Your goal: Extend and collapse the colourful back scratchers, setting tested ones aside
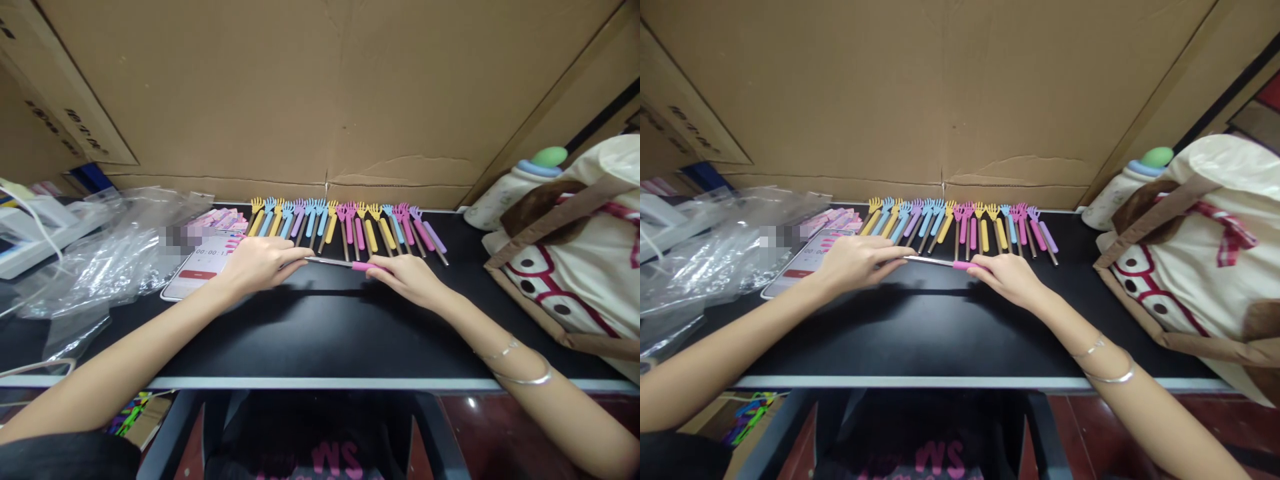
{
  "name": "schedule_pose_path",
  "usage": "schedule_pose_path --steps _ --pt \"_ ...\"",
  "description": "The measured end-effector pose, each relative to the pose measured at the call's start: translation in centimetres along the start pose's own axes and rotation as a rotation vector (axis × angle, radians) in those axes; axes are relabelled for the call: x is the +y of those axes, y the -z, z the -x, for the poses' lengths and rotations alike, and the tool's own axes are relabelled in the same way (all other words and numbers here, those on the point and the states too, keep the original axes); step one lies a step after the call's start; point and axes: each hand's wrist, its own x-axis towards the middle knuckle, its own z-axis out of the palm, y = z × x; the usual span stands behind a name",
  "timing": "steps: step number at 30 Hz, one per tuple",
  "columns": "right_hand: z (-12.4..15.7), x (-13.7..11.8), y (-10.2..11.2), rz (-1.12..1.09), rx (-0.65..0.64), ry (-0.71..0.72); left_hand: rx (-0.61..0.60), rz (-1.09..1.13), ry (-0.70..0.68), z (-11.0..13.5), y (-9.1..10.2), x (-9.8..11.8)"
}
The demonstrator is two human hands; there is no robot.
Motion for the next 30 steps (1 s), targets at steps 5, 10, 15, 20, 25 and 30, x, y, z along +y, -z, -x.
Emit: schedule_pose_path --steps 5,10,15,20,25,30 --pt "-0.1 -0.2 0.2 -0.125 -0.049 0.013 -0.008 -0.024 -0.015 -0.1 0.3 0.1" --pt "0.0 -0.2 0.1 0.040 0.084 -0.007 0.007 -0.023 0.020 0.0 0.2 0.4" --pt "0.2 0.1 0.1 0.142 0.215 0.000 -0.050 0.031 0.141 -0.1 0.4 1.3" --pt "0.2 0.2 0.1 0.189 0.319 0.084 -0.196 0.130 0.241 -0.6 1.4 1.7" --pt "0.2 0.1 0.2 0.291 0.367 0.153 -0.360 0.387 0.242 -0.7 1.9 1.0" --pt "0.1 -0.4 0.2 0.322 0.395 0.143 -0.355 0.345 0.218 -0.7 1.3 0.5"
